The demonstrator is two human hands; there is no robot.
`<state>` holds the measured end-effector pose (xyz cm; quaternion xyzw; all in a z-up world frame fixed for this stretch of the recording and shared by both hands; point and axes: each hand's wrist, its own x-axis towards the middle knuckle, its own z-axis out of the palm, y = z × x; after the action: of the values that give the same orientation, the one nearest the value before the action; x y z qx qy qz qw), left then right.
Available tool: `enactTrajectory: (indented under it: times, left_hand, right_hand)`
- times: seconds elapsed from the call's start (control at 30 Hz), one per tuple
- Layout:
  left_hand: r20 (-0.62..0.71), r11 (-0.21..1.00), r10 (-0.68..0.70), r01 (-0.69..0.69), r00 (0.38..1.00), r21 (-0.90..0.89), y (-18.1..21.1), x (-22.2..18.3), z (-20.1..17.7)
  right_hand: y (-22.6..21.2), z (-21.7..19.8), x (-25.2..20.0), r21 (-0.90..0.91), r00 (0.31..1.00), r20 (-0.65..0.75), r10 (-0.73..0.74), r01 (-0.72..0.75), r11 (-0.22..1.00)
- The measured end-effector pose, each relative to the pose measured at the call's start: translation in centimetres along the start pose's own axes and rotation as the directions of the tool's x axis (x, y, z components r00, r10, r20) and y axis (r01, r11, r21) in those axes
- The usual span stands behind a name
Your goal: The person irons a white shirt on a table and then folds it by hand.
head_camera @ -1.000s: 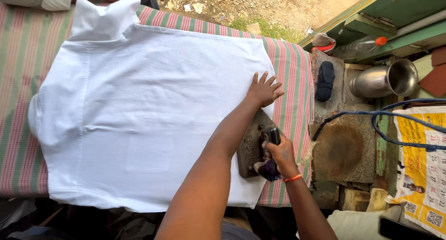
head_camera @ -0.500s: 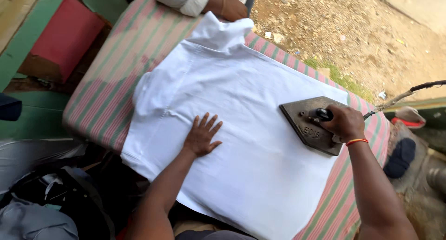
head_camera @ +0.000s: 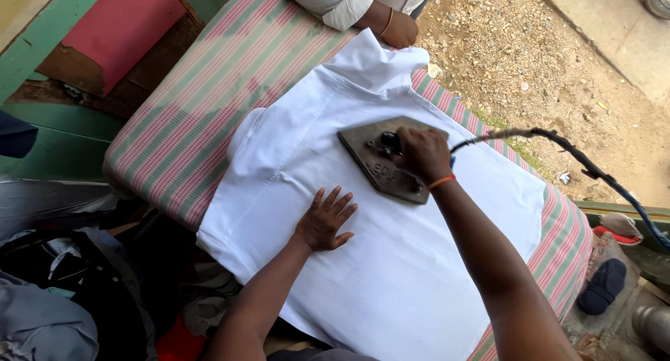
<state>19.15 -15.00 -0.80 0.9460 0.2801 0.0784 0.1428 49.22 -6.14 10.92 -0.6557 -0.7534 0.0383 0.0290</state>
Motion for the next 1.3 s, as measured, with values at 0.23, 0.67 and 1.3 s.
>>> enactTrajectory:
  times: [0.23,0.67,1.3]
  left_hand:
    - [0.024,0.998,-0.044,0.045,0.999,-0.046,0.2,-0.2,-0.5]
    - [-0.050,1.000,-0.018,0.019,0.999,0.025,0.2,-0.9,-0.5]
    - [0.254,0.946,0.324,-0.304,0.912,-0.113,28.2,1.4,10.5]
  right_hand:
    - [-1.3,-1.2,7.1,-0.028,0.909,-0.076,-0.410,0.409,0.912]
    - [6.3,0.8,-8.3,-0.046,0.861,0.121,0.494,-0.492,0.870]
    - [25.9,-2.1,-26.3,-0.153,0.665,0.027,0.746,-0.735,0.661]
